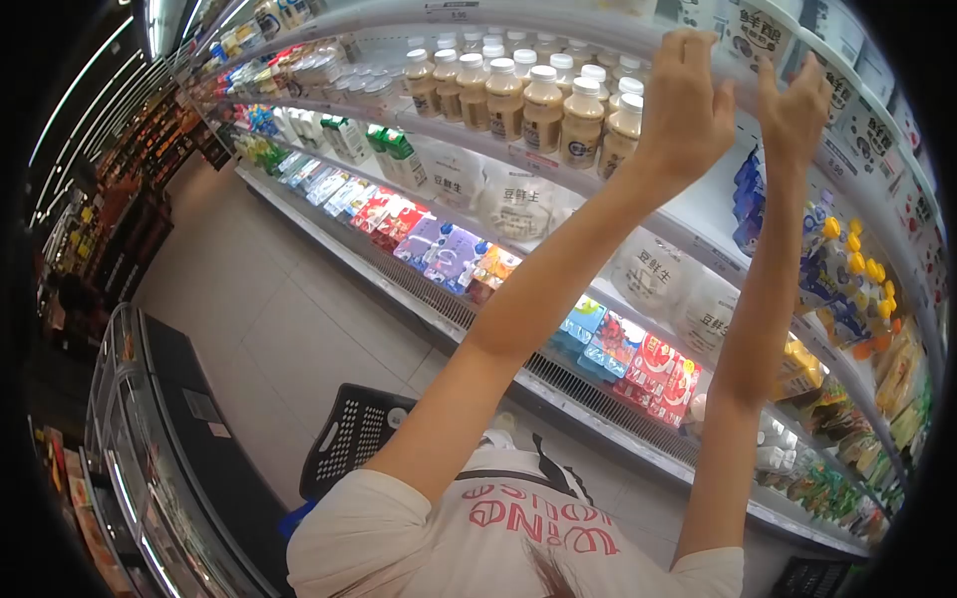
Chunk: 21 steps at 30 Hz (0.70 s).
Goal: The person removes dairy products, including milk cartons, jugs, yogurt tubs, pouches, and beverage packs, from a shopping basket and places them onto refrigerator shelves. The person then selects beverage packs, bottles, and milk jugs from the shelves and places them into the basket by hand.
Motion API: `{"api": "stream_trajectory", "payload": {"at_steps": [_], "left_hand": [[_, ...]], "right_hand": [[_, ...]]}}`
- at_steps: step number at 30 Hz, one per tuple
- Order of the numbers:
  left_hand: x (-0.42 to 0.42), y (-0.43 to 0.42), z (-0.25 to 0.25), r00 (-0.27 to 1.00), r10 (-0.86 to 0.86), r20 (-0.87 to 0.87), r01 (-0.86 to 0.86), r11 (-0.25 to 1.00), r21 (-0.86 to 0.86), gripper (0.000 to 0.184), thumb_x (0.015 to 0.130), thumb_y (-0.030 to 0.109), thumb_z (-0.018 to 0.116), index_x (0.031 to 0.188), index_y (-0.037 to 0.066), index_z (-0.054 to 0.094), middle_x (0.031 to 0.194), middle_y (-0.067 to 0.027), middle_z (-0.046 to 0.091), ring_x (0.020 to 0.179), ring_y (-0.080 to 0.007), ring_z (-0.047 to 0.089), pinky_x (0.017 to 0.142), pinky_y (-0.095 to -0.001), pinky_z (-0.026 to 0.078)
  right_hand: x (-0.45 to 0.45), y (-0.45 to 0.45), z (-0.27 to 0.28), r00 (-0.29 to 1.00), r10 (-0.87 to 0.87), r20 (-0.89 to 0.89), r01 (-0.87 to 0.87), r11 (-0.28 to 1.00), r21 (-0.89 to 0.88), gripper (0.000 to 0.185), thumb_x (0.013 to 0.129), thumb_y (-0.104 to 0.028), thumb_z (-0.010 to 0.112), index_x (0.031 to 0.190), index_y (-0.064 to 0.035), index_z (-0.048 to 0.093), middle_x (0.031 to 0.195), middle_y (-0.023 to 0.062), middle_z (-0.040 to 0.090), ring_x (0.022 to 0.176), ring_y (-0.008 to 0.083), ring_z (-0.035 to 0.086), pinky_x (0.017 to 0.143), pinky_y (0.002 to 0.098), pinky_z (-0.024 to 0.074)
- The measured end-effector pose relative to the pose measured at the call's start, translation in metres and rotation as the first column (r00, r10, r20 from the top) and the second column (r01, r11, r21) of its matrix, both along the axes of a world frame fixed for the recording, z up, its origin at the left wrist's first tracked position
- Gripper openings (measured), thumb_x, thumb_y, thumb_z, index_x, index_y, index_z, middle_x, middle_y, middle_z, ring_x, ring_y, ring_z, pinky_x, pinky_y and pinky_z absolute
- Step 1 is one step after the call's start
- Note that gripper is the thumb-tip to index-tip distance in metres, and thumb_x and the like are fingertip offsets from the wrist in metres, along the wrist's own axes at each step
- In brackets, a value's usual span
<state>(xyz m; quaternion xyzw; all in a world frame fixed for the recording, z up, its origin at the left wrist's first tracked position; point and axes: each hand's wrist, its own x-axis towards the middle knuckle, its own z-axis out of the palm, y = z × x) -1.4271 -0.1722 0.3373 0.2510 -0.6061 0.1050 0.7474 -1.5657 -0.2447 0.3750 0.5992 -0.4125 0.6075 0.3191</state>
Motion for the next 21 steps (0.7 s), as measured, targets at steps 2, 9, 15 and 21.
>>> {"api": "stream_trajectory", "payload": {"at_steps": [2,9,15,21], "left_hand": [[0.018,0.072,-0.060,0.999,0.002,0.032,-0.005,0.994,0.109,0.031,0.077,0.000,0.062,0.107,-0.002,0.054,0.109,-0.0205,0.051,0.100,-0.0384,0.053,0.086,-0.0430,0.045],[0.106,0.307,-0.371,0.895,-0.039,0.445,-0.444,0.030,0.896,0.016,0.078,0.006,0.063,0.093,0.003,0.059,0.099,-0.0155,0.057,0.090,-0.0320,0.060,0.075,-0.0448,0.049],[0.192,0.506,-0.507,0.795,0.300,0.527,-0.233,-0.652,0.722,0.018,0.078,0.007,0.063,0.094,-0.002,0.063,0.093,-0.0200,0.064,0.088,-0.0381,0.064,0.075,-0.0458,0.052],[0.239,0.564,-0.682,0.562,0.807,0.181,0.230,-0.362,0.903,0.018,0.078,0.009,0.063,0.090,-0.003,0.065,0.091,-0.0228,0.067,0.088,-0.0388,0.065,0.078,-0.0433,0.051]], "right_hand": [[0.021,0.063,-0.016,0.961,0.213,0.174,-0.218,0.976,0.010,0.053,0.086,-0.028,0.068,0.121,0.0080,0.052,0.106,0.0176,0.063,0.094,0.0232,0.065,0.083,0.0318,0.0519],[0.091,0.219,-0.277,0.794,0.553,0.253,-0.564,0.515,0.645,0.028,0.090,-0.005,0.058,0.116,0.0039,0.052,0.105,0.0126,0.060,0.090,0.0189,0.062,0.078,0.0285,0.0516],[0.125,0.318,-0.469,0.398,0.834,0.384,-0.199,-0.330,0.923,0.017,0.084,-0.003,0.061,0.101,0.0016,0.062,0.099,0.0173,0.062,0.080,0.0240,0.066,0.066,0.0316,0.0529],[0.220,0.401,-0.608,0.451,0.694,0.562,0.059,-0.651,0.757,0.016,0.083,-0.005,0.063,0.097,0.0023,0.062,0.091,0.0173,0.064,0.073,0.0268,0.066,0.064,0.0331,0.0518]]}}
